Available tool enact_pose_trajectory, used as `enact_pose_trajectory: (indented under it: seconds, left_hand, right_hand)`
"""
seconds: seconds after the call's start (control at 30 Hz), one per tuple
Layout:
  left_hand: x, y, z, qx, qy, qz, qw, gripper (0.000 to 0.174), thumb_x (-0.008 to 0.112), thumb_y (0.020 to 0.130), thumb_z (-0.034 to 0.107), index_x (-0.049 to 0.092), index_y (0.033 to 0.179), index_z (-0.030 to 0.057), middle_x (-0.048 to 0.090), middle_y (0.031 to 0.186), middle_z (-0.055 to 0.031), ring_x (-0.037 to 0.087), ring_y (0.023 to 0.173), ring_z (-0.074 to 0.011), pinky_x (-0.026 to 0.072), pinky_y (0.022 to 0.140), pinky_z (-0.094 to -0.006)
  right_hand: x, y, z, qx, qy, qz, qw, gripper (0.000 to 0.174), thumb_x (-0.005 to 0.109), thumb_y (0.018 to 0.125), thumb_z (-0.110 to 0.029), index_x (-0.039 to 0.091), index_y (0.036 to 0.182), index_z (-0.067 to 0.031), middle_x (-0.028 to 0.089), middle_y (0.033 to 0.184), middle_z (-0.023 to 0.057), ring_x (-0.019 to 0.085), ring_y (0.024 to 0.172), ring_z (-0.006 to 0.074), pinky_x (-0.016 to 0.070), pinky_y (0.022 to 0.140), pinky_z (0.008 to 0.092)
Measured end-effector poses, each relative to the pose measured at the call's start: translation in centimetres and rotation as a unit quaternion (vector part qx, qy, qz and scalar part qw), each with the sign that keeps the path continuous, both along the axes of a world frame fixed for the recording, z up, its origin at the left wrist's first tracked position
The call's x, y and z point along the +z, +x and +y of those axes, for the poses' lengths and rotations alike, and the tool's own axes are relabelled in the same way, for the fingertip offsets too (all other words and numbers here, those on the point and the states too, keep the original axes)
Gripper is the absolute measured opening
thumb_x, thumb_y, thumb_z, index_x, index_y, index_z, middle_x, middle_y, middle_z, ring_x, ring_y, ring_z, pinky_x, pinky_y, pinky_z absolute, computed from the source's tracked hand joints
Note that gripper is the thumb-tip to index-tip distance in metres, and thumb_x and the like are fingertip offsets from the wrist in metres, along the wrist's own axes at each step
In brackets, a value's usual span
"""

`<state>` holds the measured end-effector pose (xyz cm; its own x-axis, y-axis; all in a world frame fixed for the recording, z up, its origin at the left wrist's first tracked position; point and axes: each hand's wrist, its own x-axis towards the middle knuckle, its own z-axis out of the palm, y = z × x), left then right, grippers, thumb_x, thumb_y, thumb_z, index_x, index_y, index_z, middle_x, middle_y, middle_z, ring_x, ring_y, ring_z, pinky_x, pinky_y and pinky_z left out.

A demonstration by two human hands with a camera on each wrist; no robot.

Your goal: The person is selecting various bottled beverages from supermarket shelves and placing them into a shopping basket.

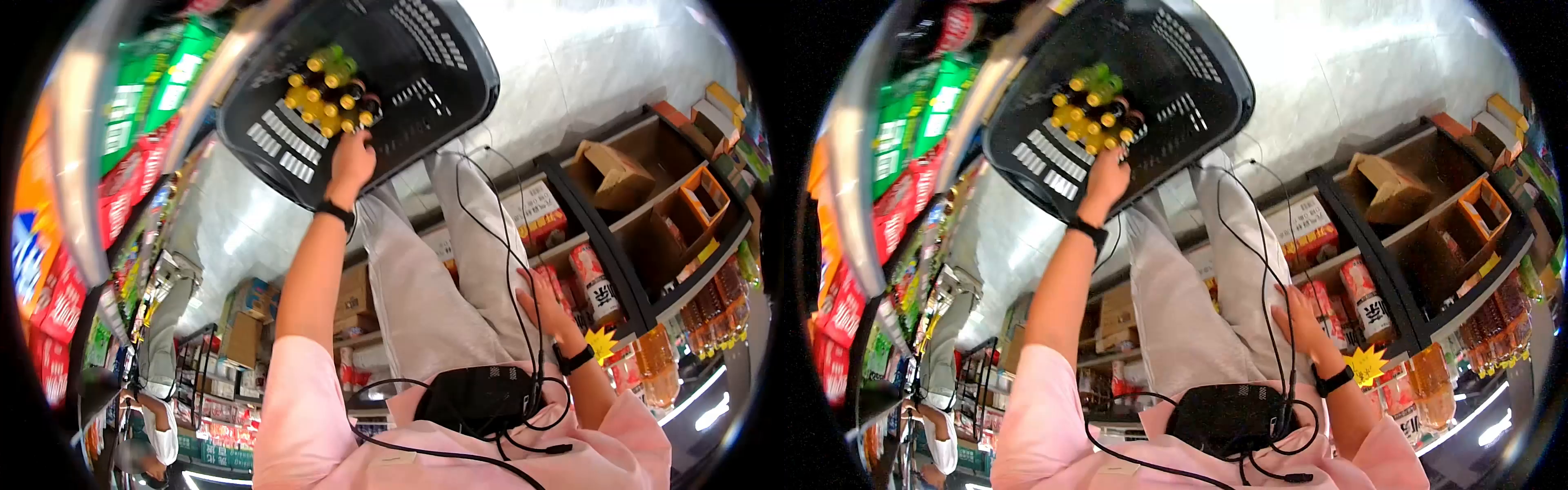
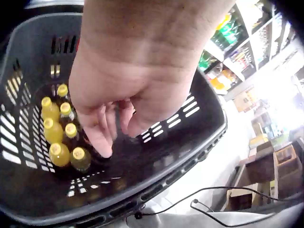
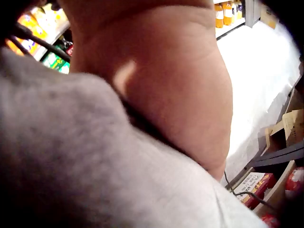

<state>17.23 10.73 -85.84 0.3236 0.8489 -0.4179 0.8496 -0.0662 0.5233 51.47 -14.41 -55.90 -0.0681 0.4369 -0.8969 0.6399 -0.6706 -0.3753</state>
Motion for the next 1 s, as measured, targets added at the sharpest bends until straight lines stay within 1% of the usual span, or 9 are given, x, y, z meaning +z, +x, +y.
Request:
enact_pose_trajectory:
  seconds: [0.17,0.37,0.5,0.57,0.7,0.73,0.8,0.9,1.0]
  left_hand:
    - [16.4,-1.3,-0.7,0.086,-0.100,0.004,0.991,0.027,0.064,0.090,0.029,0.064,0.076,0.0055,0.067,0.077,-0.0192,0.065,0.073,-0.0415,0.0507,0.063,-0.0501]
    - [35.7,-3.5,-5.2,0.123,-0.142,-0.059,0.980,0.035,0.063,0.093,0.032,0.060,0.077,0.0016,0.061,0.069,-0.0211,0.060,0.066,-0.0408,0.0449,0.058,-0.0468]
    - [49.0,-1.4,-4.4,0.122,-0.118,-0.086,0.982,0.026,0.062,0.094,0.025,0.064,0.085,0.0006,0.063,0.071,-0.0173,0.063,0.067,-0.0363,0.0466,0.060,-0.0442]
    - [53.6,-0.6,-2.9,0.119,-0.004,-0.188,0.975,0.018,0.063,0.092,0.018,0.065,0.088,0.0007,0.063,0.073,-0.0168,0.064,0.068,-0.0335,0.0491,0.062,-0.0399]
    - [66.3,2.4,4.1,0.123,0.221,-0.187,0.949,0.013,0.065,0.088,0.008,0.066,0.099,0.0007,0.067,0.091,-0.0156,0.065,0.077,-0.0267,0.0517,0.069,-0.0340]
    - [65.8,2.2,8.1,0.027,0.471,-0.258,0.843,0.015,0.065,0.090,0.009,0.065,0.103,0.0006,0.062,0.087,-0.0107,0.061,0.077,-0.0214,0.0494,0.070,-0.0311]
    - [71.6,2.9,11.7,0.149,0.386,-0.280,0.866,0.027,0.068,0.087,0.006,0.060,0.112,0.0000,0.046,0.084,-0.0013,0.046,0.078,-0.0126,0.0428,0.074,-0.0268]
    - [77.3,4.9,17.8,0.190,0.535,-0.313,0.762,0.047,0.074,0.087,0.020,0.055,0.125,-0.0020,0.063,0.102,-0.0098,0.060,0.087,-0.0209,0.0509,0.083,-0.0358]
    - [81.6,6.2,20.4,0.239,0.541,-0.231,0.773,0.067,0.082,0.077,0.031,0.053,0.126,-0.0051,0.062,0.117,-0.0229,0.063,0.103,-0.0323,0.0501,0.090,-0.0406]
  right_hand:
    - [0.4,0.4,0.6,0.039,-0.039,0.014,0.998,0.057,0.046,0.103,-0.036,0.039,0.147,-0.0022,0.041,0.147,0.0286,0.036,0.139,0.0427,0.0305,0.115,0.0435]
    - [2.2,2.0,4.7,-0.046,-0.195,0.112,0.973,0.061,0.058,0.098,-0.043,0.045,0.145,-0.0064,0.058,0.133,0.0206,0.057,0.121,0.0311,0.0448,0.102,0.0375]
    - [-2.8,5.9,5.5,0.381,0.147,0.188,0.893,0.031,0.055,0.095,-0.026,0.060,0.120,-0.0099,0.063,0.123,0.0134,0.062,0.109,0.0295,0.0542,0.089,0.0409]
    - [1.8,3.8,9.9,-0.089,-0.155,0.103,0.979,0.029,0.054,0.098,-0.029,0.059,0.121,-0.0116,0.065,0.116,0.0099,0.064,0.100,0.0254,0.0561,0.079,0.0425]
    - [1.7,3.6,14.2,-0.214,0.001,0.162,0.963,0.028,0.053,0.097,-0.029,0.061,0.117,-0.0107,0.068,0.096,0.0080,0.065,0.079,0.0200,0.0552,0.065,0.0368]
    - [3.8,3.1,16.0,-0.228,0.056,0.151,0.960,0.025,0.053,0.097,-0.025,0.063,0.113,-0.0102,0.068,0.089,0.0062,0.064,0.074,0.0181,0.0542,0.061,0.0346]
    - [3.9,3.5,16.9,-0.282,0.106,0.221,0.928,0.021,0.056,0.096,-0.022,0.065,0.111,-0.0096,0.067,0.085,0.0035,0.061,0.067,0.0153,0.0512,0.058,0.0319]
    - [7.7,2.4,18.2,-0.284,0.141,0.221,0.922,0.019,0.056,0.095,-0.020,0.066,0.109,-0.0096,0.066,0.083,0.0025,0.060,0.065,0.0138,0.0495,0.058,0.0302]
    - [8.4,1.8,17.4,-0.263,0.137,0.204,0.933,0.020,0.059,0.095,-0.020,0.067,0.111,-0.0105,0.068,0.089,0.0025,0.062,0.070,0.0140,0.0511,0.062,0.0305]
